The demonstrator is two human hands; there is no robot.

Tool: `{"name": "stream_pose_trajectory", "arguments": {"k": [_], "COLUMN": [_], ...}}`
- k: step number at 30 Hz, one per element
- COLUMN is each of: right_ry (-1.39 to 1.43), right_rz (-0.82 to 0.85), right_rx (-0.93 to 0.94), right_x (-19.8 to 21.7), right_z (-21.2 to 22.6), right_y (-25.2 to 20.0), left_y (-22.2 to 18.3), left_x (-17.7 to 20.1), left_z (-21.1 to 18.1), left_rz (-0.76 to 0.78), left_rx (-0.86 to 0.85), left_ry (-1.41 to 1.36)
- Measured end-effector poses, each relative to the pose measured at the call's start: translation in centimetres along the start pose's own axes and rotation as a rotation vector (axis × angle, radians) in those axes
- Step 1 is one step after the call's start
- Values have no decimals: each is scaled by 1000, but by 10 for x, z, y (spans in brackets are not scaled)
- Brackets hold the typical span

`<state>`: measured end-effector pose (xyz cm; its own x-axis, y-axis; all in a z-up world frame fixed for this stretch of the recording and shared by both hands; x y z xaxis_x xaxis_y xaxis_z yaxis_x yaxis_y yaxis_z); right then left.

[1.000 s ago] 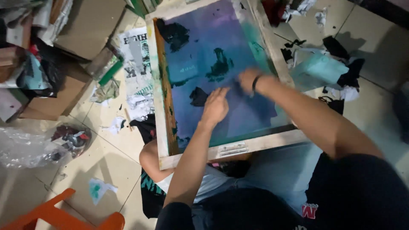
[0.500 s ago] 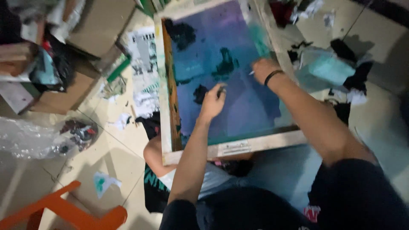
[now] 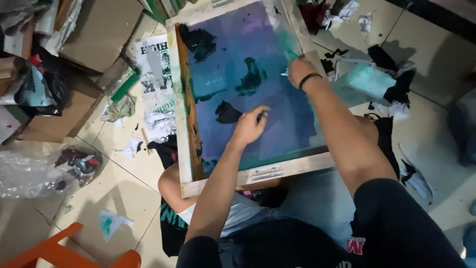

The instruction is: Cleaning ink from a screen printing mesh using a cloth.

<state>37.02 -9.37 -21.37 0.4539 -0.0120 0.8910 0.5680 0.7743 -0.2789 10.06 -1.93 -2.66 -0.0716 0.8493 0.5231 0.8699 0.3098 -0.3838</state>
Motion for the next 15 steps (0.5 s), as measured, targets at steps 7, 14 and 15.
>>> {"name": "stream_pose_trajectory", "arguments": {"k": [7, 14, 15], "right_ry": [-4, -77, -97], "right_rz": [518, 293, 208], "right_rx": [359, 158, 110], "right_x": [23, 26, 18], "right_z": [171, 55, 28], "right_y": [-192, -57, -21], "left_y": [9, 10, 11], "left_x": [-1, -5, -5], "left_z": [19, 4, 9], "left_rz": [-84, -8, -23], "left_rx": [35, 9, -5], "left_ry": [-161, -62, -37]}}
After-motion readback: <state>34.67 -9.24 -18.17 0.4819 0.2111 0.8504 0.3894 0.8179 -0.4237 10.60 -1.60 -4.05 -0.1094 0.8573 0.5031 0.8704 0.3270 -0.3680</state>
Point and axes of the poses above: each hand's wrist, its own y-axis towards the middle knuckle, its own x-axis out of the back of the hand, z = x × y, the point moved 7 cm from there along y, towards the middle knuckle, and after that the axes turned 9 degrees about x, right-handed, at the moved point
